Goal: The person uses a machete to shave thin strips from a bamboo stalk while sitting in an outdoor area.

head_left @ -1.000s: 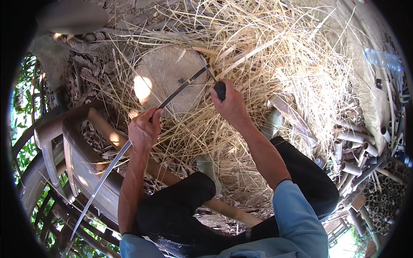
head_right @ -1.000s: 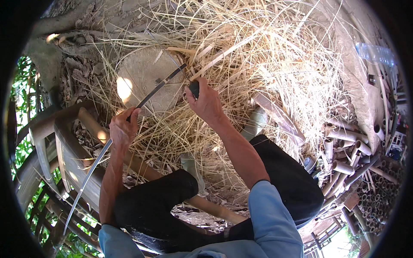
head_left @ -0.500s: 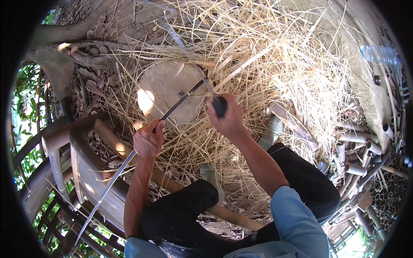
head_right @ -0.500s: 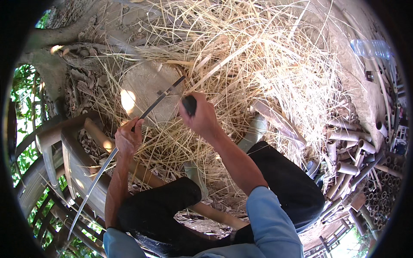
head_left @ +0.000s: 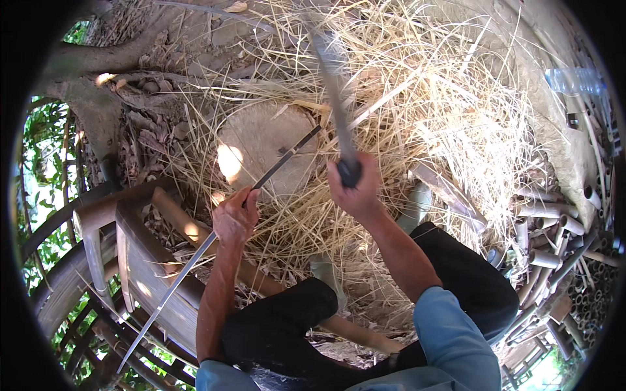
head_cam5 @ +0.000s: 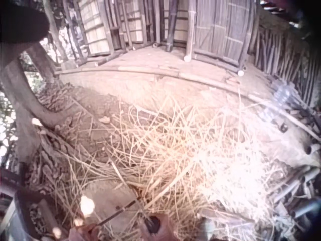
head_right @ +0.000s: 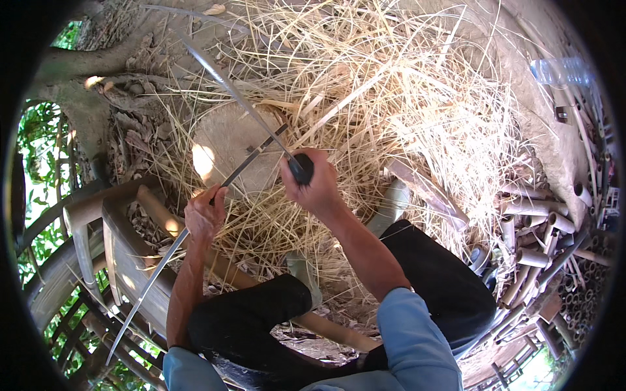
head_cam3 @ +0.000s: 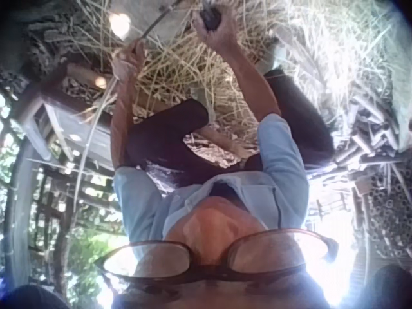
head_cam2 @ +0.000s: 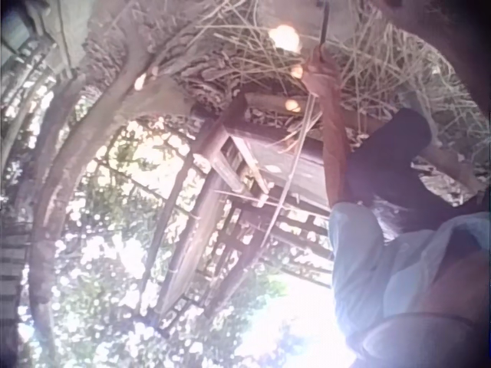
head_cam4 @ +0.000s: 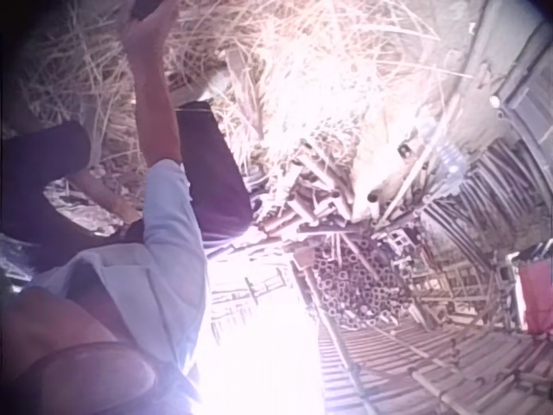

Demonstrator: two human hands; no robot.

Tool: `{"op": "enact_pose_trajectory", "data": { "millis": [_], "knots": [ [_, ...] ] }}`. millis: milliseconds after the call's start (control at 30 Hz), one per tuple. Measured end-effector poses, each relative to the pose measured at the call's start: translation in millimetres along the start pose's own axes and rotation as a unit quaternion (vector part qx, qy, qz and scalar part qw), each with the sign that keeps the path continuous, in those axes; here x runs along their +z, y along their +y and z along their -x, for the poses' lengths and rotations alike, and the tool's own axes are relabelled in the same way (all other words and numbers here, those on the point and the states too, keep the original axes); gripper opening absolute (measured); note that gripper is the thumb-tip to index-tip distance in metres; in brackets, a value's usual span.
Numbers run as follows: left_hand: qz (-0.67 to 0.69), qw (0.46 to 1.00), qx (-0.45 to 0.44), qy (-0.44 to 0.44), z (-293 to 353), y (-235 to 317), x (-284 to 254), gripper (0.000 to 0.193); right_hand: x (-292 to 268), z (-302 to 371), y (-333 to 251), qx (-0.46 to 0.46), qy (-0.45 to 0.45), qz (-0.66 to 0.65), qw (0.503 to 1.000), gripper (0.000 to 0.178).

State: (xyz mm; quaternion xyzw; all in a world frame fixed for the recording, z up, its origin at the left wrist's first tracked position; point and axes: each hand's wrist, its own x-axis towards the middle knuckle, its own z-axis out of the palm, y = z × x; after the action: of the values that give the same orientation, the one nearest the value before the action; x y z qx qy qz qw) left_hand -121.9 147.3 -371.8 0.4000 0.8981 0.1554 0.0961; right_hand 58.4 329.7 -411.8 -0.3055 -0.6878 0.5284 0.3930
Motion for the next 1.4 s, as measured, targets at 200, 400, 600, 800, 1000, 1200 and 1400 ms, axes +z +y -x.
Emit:
{"op": "enact_pose_trajectory", "data": {
  "millis": [200,400,600,800,1000,1200,1400],
  "knots": [
    [-0.023,1.0,0.001,-0.016,-0.9,-0.5,2.5,0.029,-6.4,-7.1,46.1,0.203,-0.217,0.224,0.928,0.04],
    [-0.018,0.999,0.033,0.01,2.0,-9.1,2.0,0.026,-3.9,-15.1,-33.2,-0.02,-0.052,0.07,0.996,0.038],
    [-0.016,0.999,0.035,0.011,-8.1,-3.4,13.6,0.028,0.7,-3.3,61.4,0.218,-0.181,0.237,0.929,0.041],
    [-0.006,1.0,-0.005,0.003,2.3,-0.1,-4.8,0.025,-8.7,-11.0,17.8,0.233,-0.216,0.191,0.929,0.038],
    [-0.139,0.949,-0.03,0.281,74.9,-52.4,-89.1,0.024,12.0,21.6,-3.7,0.115,-0.202,0.22,0.947,0.039],
    [-0.186,0.622,-0.571,0.502,257.3,-267.9,-198.3,0.079,-2.0,46.9,-54.9,0.169,-0.276,0.302,0.897,0.04],
    [0.567,0.473,-0.519,0.431,349.5,-385.0,-260.1,0.034,-2.2,75.7,-99.5,0.148,-0.313,0.335,0.876,0.04]
  ]
}}
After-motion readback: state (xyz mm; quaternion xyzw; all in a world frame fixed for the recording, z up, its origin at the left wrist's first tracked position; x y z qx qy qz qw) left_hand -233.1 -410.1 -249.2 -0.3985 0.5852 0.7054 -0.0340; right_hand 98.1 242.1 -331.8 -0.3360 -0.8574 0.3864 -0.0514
